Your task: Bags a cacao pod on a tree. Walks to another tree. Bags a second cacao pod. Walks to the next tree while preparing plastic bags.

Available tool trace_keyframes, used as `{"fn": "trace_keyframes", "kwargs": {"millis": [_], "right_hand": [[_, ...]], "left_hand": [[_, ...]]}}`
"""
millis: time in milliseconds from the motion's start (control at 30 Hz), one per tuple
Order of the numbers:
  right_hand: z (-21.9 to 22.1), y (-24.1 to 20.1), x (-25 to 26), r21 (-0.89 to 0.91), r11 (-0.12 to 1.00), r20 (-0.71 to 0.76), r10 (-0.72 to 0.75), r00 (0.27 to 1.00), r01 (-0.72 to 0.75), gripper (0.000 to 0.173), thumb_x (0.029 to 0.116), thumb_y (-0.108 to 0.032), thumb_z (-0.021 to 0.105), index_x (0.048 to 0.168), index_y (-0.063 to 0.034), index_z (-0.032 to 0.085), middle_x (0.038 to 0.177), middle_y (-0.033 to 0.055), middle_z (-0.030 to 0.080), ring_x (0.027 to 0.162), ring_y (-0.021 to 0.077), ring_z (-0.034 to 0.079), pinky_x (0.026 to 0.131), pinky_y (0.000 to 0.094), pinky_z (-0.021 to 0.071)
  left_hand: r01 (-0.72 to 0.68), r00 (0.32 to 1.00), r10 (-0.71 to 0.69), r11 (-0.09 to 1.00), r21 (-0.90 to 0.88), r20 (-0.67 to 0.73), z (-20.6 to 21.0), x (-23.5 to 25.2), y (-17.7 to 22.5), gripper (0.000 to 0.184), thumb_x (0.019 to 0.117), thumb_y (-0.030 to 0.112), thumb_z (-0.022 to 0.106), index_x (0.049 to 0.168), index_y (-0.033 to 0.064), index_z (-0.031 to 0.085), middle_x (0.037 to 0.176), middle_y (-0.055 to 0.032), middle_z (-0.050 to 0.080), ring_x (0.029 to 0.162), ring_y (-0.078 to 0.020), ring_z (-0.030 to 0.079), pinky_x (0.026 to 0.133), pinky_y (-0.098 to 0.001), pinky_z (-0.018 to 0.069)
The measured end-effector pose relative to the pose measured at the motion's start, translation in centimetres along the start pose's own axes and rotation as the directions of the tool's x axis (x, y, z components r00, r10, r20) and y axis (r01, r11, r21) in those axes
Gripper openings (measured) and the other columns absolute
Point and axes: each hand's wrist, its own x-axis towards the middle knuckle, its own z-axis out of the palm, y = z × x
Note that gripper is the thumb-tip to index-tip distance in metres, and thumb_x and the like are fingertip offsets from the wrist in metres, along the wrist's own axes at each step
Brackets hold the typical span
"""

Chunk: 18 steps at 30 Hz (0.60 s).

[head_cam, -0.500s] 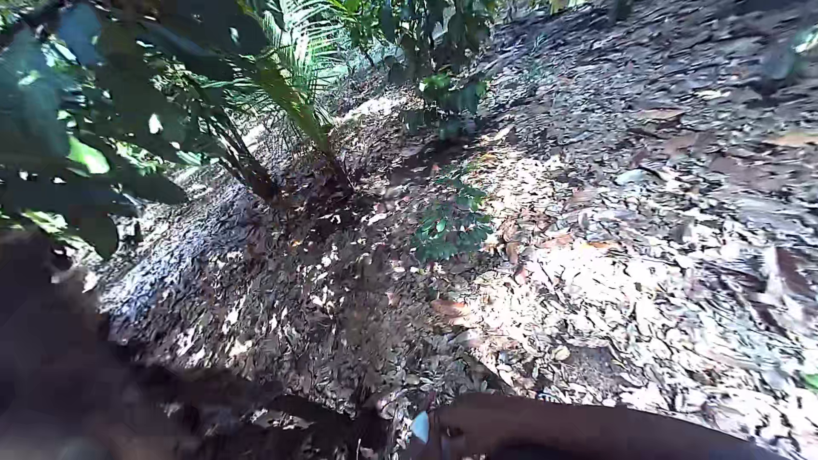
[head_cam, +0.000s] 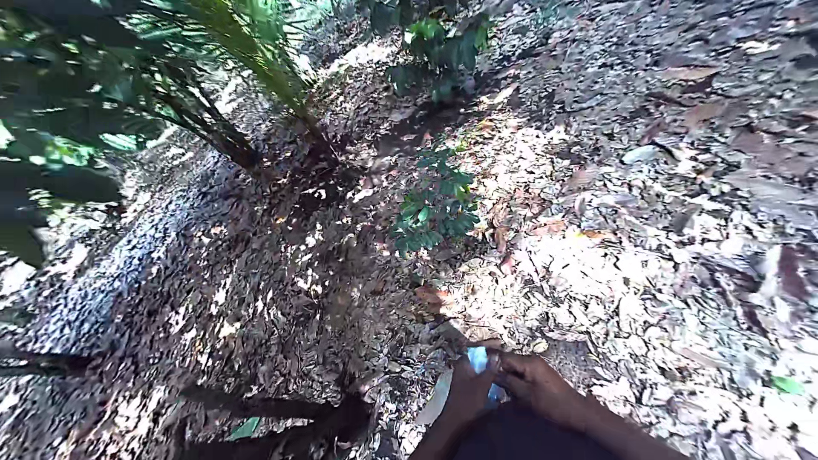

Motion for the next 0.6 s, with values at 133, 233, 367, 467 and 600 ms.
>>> {"fn": "trace_keyframes", "kwargs": {"millis": [133,233,367,467,600], "right_hand": [[-2.2,0.3,2.4,-0.053,0.998,-0.076,0.037,0.996,-0.041,0.037,0.1063,-0.043,0.052,0.091,-0.0119,0.067,0.075,0.0014,0.065,0.069,0.0137,0.065,0.066,0.0396,0.0568],[-4.0,-0.4,6.2,-0.142,0.986,-0.09,0.074,0.993,-0.086,0.036,0.1074,-0.038,0.047,0.104,-0.0093,0.07,0.088,0.0058,0.071,0.082,0.0176,0.071,0.079,0.0454,0.0597],[-6.4,-1.0,13.1,-0.31,0.942,-0.19,0.073,0.979,-0.13,0.036,0.107,-0.038,0.046,0.103,-0.0092,0.067,0.084,0.0079,0.068,0.08,0.0228,0.069,0.076,0.0503,0.0568],[-8.3,-2.3,19.3,-0.375,0.919,-0.283,0.008,0.959,-0.118,0.039,0.1069,-0.038,0.044,0.1,-0.0074,0.068,0.084,0.0101,0.068,0.081,0.0257,0.068,0.076,0.0522,0.056],[-10.0,-4.5,25.4,-0.44,0.887,-0.382,-0.042,0.923,-0.142,0.037,0.1068,-0.037,0.046,0.094,-0.0097,0.067,0.077,0.0069,0.064,0.075,0.0225,0.066,0.069,0.0481,0.0549]], "left_hand": [[0.082,0.996,-0.083,0.997,0.012,0.037,-0.6,4.1,0.0,0.029,0.1016,0.012,0.059,0.127,0.0003,0.066,0.111,-0.0068,0.074,0.099,-0.0123,0.071,0.092,-0.0332,0.0591],[0.129,0.991,-0.13,0.991,0.023,0.019,-2.4,8.3,0.4,0.024,0.098,0.013,0.064,0.118,-0.0003,0.067,0.099,-0.0046,0.075,0.09,-0.0101,0.072,0.087,-0.0312,0.0608],[0.05,0.998,-0.051,0.998,0.038,0.031,-6.4,15.9,-0.4,0.027,0.0901,0.012,0.075,0.112,-0.0013,0.066,0.094,-0.0037,0.075,0.087,-0.0099,0.073,0.084,-0.0312,0.0623],[-0.07,0.997,0.069,0.996,0.053,0.034,-9.5,22.3,-0.2,0.025,0.0857,0.007,0.077,0.106,-0.0027,0.069,0.091,-0.0033,0.075,0.086,-0.0077,0.072,0.083,-0.0289,0.0615],[0.066,0.996,-0.066,0.998,-0.006,0.067,-12.9,27.7,2.3,0.025,0.0851,0.01,0.079,0.105,-0.0006,0.068,0.088,-0.0048,0.075,0.081,-0.0111,0.073,0.079,-0.0321,0.0628]]}}
